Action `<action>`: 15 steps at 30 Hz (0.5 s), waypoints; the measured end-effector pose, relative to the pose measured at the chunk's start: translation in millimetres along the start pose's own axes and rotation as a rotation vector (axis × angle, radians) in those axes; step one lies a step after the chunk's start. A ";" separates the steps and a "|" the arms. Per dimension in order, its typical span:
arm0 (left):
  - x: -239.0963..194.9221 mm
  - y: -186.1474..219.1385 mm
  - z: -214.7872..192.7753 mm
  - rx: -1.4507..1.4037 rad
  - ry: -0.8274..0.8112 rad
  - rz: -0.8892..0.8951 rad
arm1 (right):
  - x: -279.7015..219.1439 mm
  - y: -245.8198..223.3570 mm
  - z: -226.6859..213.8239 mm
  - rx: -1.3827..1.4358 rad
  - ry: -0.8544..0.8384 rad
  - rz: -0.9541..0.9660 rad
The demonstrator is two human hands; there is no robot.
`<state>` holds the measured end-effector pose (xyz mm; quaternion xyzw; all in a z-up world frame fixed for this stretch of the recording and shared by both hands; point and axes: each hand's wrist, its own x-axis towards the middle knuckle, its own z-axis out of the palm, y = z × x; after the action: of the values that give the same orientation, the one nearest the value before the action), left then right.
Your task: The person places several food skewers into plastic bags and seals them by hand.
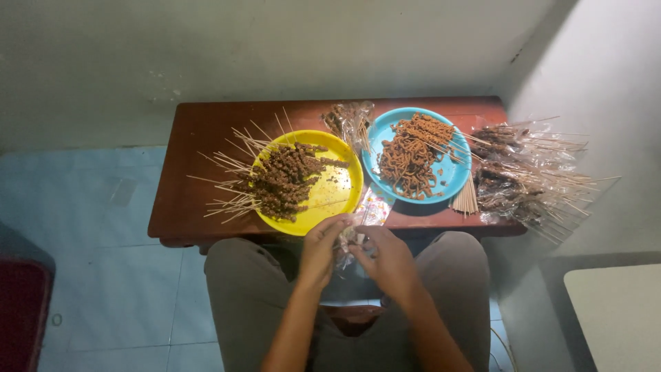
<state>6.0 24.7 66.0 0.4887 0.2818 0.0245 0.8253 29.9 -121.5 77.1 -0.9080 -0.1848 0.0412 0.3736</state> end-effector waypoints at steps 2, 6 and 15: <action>-5.6 9.5 -3.6 -0.045 0.026 -0.010 | -11.7 3.9 -2.3 0.133 0.076 0.053; -2.8 28.6 -11.5 0.127 -0.027 -0.112 | -20.9 30.1 1.7 0.210 -0.343 0.267; 3.5 41.5 0.1 0.159 -0.228 -0.067 | 16.9 40.9 15.7 0.381 -0.010 -0.151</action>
<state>18.7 47.4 98.6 0.5423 0.2036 -0.0810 0.8111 54.7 -131.6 38.5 -0.8042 -0.2431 0.0516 0.5399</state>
